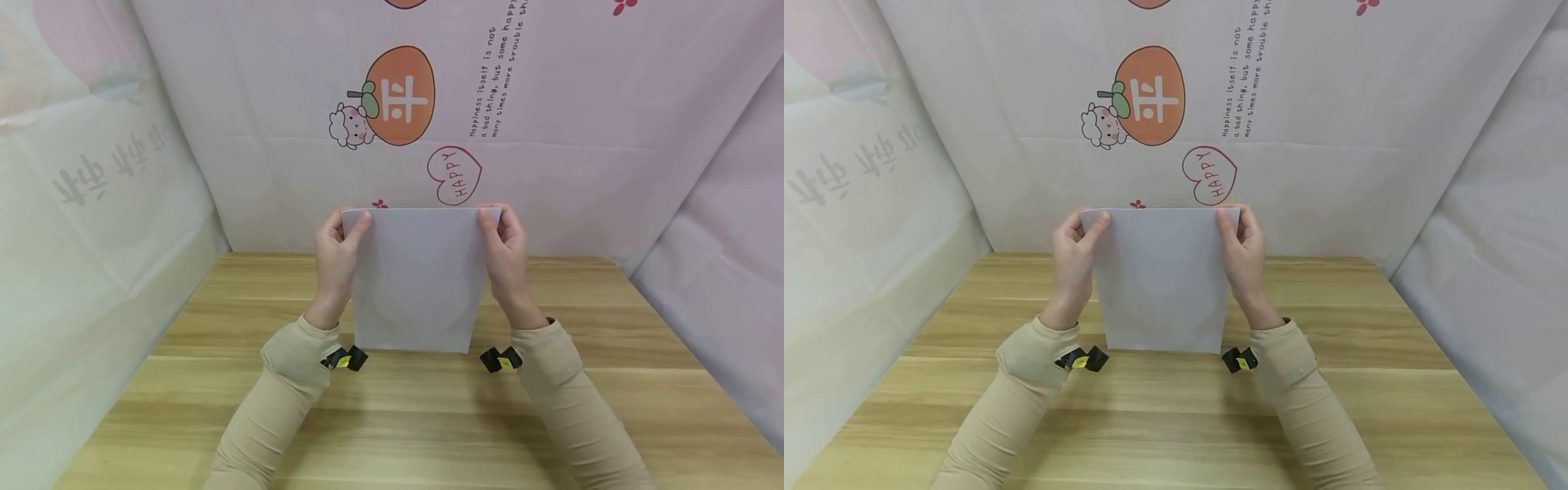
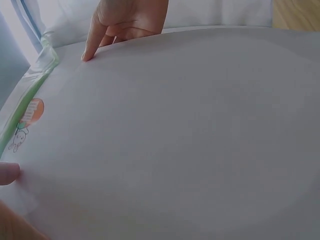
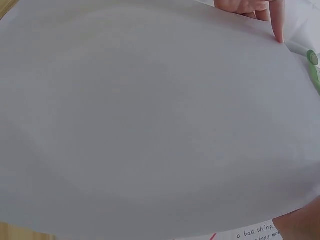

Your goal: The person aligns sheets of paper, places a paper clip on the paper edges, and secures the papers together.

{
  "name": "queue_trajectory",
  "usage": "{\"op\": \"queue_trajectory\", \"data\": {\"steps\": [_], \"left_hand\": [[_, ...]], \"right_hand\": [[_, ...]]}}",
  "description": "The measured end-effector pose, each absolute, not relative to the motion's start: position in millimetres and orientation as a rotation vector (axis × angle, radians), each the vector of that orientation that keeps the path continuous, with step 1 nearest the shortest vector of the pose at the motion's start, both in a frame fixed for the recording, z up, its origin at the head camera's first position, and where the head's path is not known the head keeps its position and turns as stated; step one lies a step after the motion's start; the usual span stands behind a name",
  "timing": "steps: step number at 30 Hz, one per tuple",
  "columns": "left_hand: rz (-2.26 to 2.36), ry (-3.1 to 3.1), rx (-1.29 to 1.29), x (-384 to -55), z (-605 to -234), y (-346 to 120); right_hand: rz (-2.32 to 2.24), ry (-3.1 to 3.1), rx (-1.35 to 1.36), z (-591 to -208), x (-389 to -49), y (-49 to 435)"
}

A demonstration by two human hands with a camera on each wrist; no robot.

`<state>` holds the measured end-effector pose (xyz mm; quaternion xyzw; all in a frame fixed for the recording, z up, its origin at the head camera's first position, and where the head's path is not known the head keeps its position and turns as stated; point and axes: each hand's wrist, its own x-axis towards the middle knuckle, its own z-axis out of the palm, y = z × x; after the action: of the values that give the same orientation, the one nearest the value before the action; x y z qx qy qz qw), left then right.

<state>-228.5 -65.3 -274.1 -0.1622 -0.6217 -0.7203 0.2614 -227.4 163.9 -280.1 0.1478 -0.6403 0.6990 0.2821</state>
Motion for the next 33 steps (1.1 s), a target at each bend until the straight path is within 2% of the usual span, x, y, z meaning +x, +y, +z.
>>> {"op": "queue_trajectory", "data": {"steps": [17, 33], "left_hand": [[-1.939, -1.722, -0.418, -228, -282, -67], [-1.988, -1.685, -0.459, -224, -266, -68]], "right_hand": [[1.871, -1.757, 0.413, -283, -226, 166], [1.927, -1.710, 0.433, -269, -224, 164]]}}
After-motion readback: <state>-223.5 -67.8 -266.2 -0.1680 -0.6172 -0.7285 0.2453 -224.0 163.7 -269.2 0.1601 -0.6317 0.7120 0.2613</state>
